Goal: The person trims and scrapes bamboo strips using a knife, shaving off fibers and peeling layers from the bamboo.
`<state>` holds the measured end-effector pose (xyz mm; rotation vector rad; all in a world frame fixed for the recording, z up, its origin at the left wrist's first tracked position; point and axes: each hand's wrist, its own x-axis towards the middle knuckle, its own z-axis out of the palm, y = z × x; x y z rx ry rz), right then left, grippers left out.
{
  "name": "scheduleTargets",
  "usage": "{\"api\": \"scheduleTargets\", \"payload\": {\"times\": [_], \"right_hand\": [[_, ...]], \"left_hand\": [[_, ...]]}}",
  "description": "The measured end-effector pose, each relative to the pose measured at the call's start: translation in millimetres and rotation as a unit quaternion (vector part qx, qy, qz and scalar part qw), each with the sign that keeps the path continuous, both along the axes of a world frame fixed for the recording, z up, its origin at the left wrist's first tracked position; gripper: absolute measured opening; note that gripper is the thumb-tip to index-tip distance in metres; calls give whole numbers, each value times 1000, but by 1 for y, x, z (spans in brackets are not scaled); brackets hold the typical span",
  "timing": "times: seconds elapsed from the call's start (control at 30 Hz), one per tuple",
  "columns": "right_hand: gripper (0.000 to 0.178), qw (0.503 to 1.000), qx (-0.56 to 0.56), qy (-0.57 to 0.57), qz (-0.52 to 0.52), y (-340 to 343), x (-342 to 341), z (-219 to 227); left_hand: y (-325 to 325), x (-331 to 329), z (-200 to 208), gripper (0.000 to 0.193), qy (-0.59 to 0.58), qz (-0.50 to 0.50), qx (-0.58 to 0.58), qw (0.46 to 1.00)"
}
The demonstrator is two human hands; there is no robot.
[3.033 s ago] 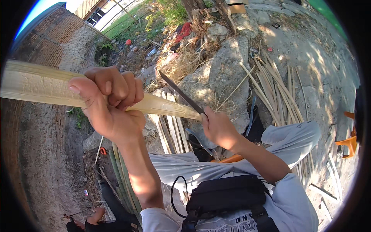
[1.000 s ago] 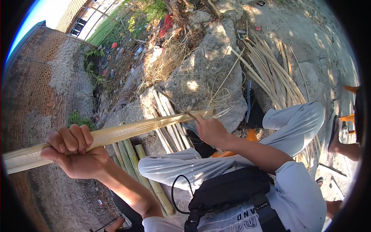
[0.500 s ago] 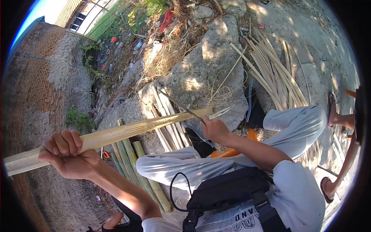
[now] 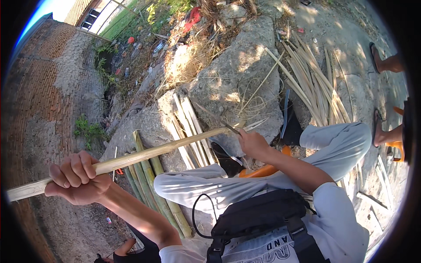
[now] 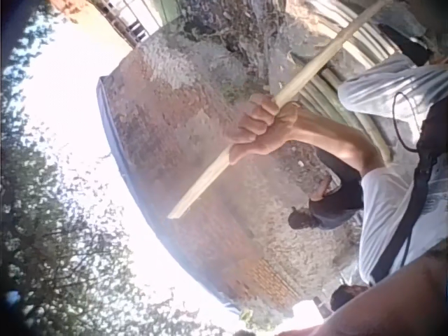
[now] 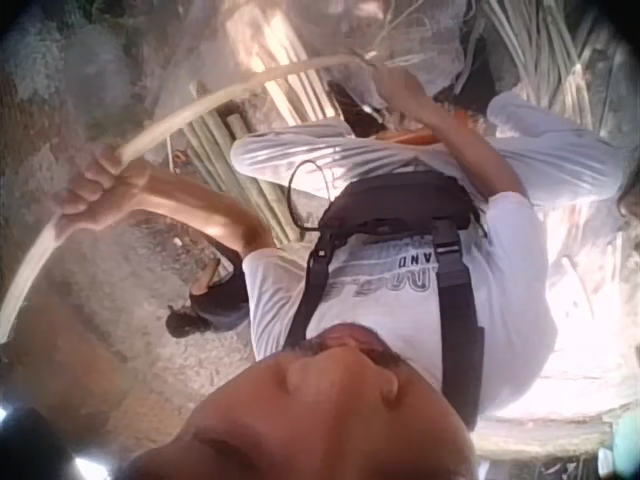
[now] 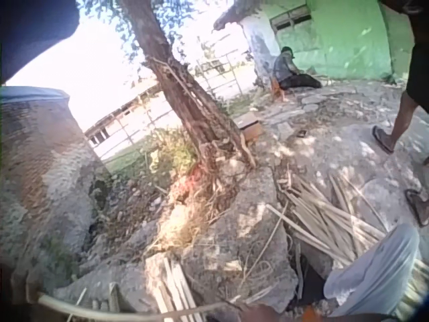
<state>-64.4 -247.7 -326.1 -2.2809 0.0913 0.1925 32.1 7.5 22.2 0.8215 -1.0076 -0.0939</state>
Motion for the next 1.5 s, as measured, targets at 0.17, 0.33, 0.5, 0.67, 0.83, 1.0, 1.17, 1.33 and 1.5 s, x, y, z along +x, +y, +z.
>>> {"api": "scheduleTargets", "payload": {"times": [0.17, 0.33, 0.5, 0.67, 0.83, 1.0, 1.17, 1.33, 1.5], "right_hand": [[25, 1000, -22, 12, -2, -1, -4, -4], [22, 992, 89, -88, -16, 24, 2, 67], [22, 992, 50, -117, -26, 27, -2, 2], [25, 998, -14, 9, -54, 6, -7, -36], [20, 981, 139, -122, -60, 26, 0, 71], [24, 997, 31, -59, -42, 22, -7, 14], [26, 996, -13, 42, -81, -2, -13, -74], [21, 981, 170, -27, -91, 11, -7, 41], [19, 981, 105, -159, -49, 23, -9, 43]], "left_hand": [[-10, -10, -3, 44, -1, 53, -12, 999], [-20, -10, 0, 43, 6, 26, -5, 1000], [-25, -23, 10, 44, -2, -4, -21, 1000], [-47, -31, 4, 45, 4, 2, -19, 1000], [-53, -33, 5, 42, 10, 80, -30, 996], [-55, -40, 7, 33, 1, -22, -46, 999], [-81, -33, 3, 35, -8, -51, -39, 998], [-74, -25, 2, 36, -29, 100, -7, 995], [-55, -30, 5, 36, -35, 168, 4, 985]]}}
